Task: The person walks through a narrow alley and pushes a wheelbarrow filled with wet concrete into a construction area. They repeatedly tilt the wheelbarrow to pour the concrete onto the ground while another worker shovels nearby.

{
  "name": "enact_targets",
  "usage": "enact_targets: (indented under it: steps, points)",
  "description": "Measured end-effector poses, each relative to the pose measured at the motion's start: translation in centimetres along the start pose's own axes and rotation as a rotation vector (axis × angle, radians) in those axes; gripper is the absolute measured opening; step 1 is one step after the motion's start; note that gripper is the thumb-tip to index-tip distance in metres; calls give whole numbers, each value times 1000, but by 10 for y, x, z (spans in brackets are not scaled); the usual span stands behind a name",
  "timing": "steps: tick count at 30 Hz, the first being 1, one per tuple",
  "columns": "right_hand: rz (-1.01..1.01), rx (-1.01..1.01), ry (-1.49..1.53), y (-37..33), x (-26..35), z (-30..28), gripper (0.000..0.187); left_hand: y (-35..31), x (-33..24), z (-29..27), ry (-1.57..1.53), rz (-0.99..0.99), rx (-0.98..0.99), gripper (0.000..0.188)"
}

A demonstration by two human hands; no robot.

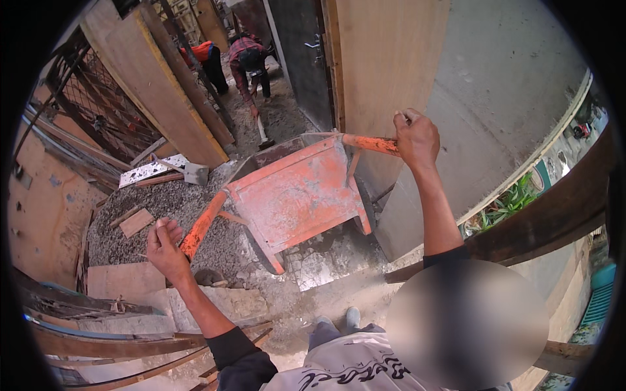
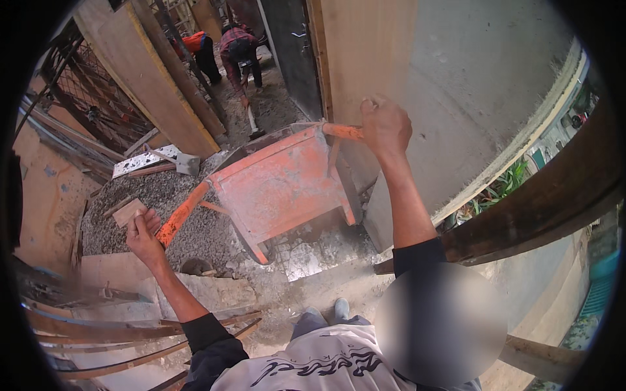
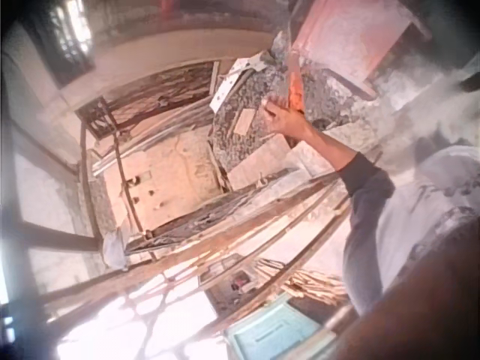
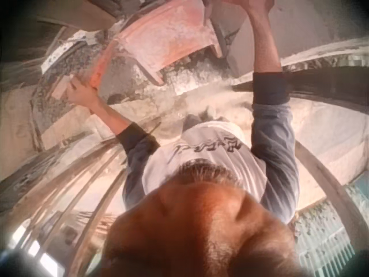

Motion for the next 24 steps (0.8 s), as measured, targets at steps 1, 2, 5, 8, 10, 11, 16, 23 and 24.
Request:
enact_targets:
  steps: [1, 2, 5, 8, 10, 11, 16, 23, 24]
  points:
    - [12, -4, -10, 0, -3, -6, 35, -1, -5, 1, -19, 2, -3, 32]
    - [2, -1, -18, -1, -5, -7, 35, -3, -7, 1, -36, 1, -2, 31]
    - [-25, -4, -23, -5, 1, -11, 35, -13, -11, -5, -46, 0, -26, 29]
    - [-40, -13, -14, -8, 1, -13, 36, -17, -14, -13, -52, 4, -39, 28]
    - [-45, -17, 5, -10, 0, -15, 36, -22, -21, -12, -48, -12, -40, 28]
    - [-42, -15, 27, -12, 0, -16, 36, -24, -23, -12, -54, -14, -43, 28]
    - [-36, 16, 29, -10, -7, -19, 34, -25, -22, -6, -87, -22, -43, 26]
    - [-23, 9, 99, -21, -9, -24, 34, -35, -30, -19, -42, -31, -40, 25]
    - [-13, 14, 111, -22, -12, -25, 34, -36, -31, -18, -61, -28, -34, 25]
Point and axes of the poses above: each hand's wrist, its own y-axis towards the middle knuckle, its own z-axis out of the palm, x = y × z, the point moved 10 cm from there along y, towards the middle knuckle, and after that the axes turned 2 degrees about -z, right-handed, at the moved point
